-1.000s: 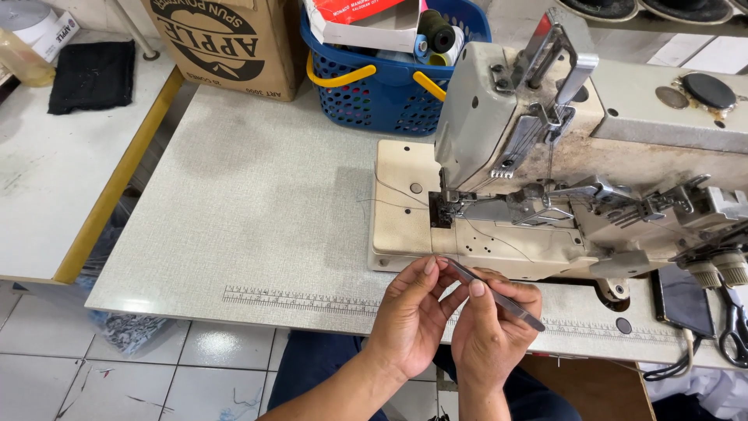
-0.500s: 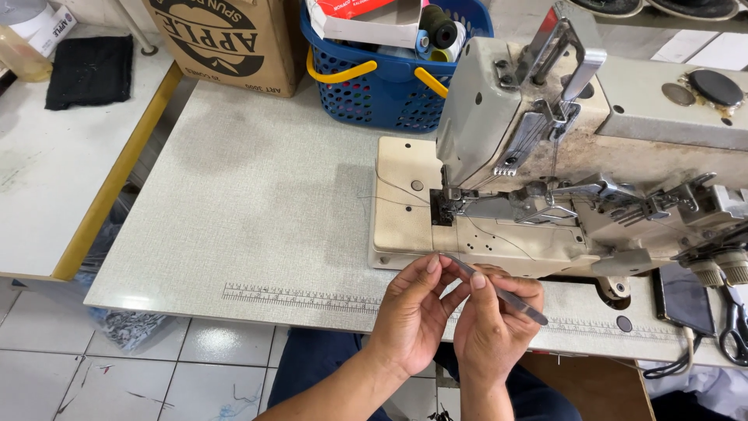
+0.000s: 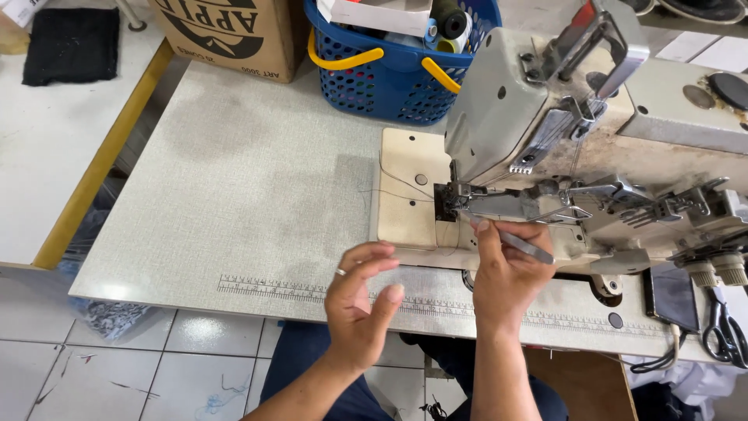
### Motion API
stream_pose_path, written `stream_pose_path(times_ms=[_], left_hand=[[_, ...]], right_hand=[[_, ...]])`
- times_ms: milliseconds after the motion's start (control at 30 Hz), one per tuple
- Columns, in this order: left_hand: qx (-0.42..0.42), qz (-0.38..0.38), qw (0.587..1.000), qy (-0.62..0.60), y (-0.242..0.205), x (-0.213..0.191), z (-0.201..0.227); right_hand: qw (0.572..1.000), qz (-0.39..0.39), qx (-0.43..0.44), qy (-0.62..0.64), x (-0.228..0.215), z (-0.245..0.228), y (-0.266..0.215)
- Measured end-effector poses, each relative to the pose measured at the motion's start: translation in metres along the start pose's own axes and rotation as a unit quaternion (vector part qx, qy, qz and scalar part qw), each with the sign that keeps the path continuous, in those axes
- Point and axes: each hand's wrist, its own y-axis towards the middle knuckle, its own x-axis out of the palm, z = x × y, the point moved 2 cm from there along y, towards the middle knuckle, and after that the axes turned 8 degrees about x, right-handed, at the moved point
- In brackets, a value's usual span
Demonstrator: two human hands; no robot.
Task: Threading an industrial overlock sewing machine using tweezers to guide the thread through various eyelets and tension discs.
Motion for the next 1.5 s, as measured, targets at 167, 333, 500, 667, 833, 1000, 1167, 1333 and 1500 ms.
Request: stream_pose_path(times_ms=[167, 333, 500, 667, 833, 1000, 1167, 1333, 1500], left_hand=[[0.027, 0.030, 0.998, 0.058, 0.004, -0.023, -0.029], [-0.068, 0.061, 0.992, 0.081, 0.001, -0.040, -0.049], [-0.084, 0.055, 0.992, 0.070, 0.003, -0.037, -0.046], [-0.089, 0.049, 0.993, 0.065, 0.003, -0.037, -0.047], [-0.091, 0.046, 0.993, 0.064, 0.003, -0.038, -0.047], [-0.072, 0.041, 0.993, 0.079, 0.007, -0.037, -0.045], [0.047, -0.020, 0.988, 0.144, 0.053, -0.019, -0.035], [0.042, -0.327, 0.911, 0.247, 0.113, 0.019, -0.032], [-0.058, -0.428, 0.864, 0.258, 0.127, 0.036, -0.050]], right_hand=[[0.999, 0.015, 0.003, -0.038, 0.003, 0.011, 0.006], [0.993, 0.022, -0.061, -0.095, 0.004, 0.013, 0.006], [0.991, 0.023, -0.071, -0.108, 0.006, 0.014, 0.006], [0.991, 0.024, -0.071, -0.107, 0.006, 0.014, 0.006], [0.992, 0.023, -0.073, -0.103, 0.006, 0.016, 0.006], [0.991, 0.023, -0.077, -0.106, 0.006, 0.014, 0.005], [0.992, 0.027, -0.080, -0.095, 0.005, 0.012, 0.007], [0.995, 0.022, -0.059, -0.071, 0.005, 0.009, 0.005], [0.997, 0.027, -0.050, -0.057, 0.003, 0.013, 0.008]])
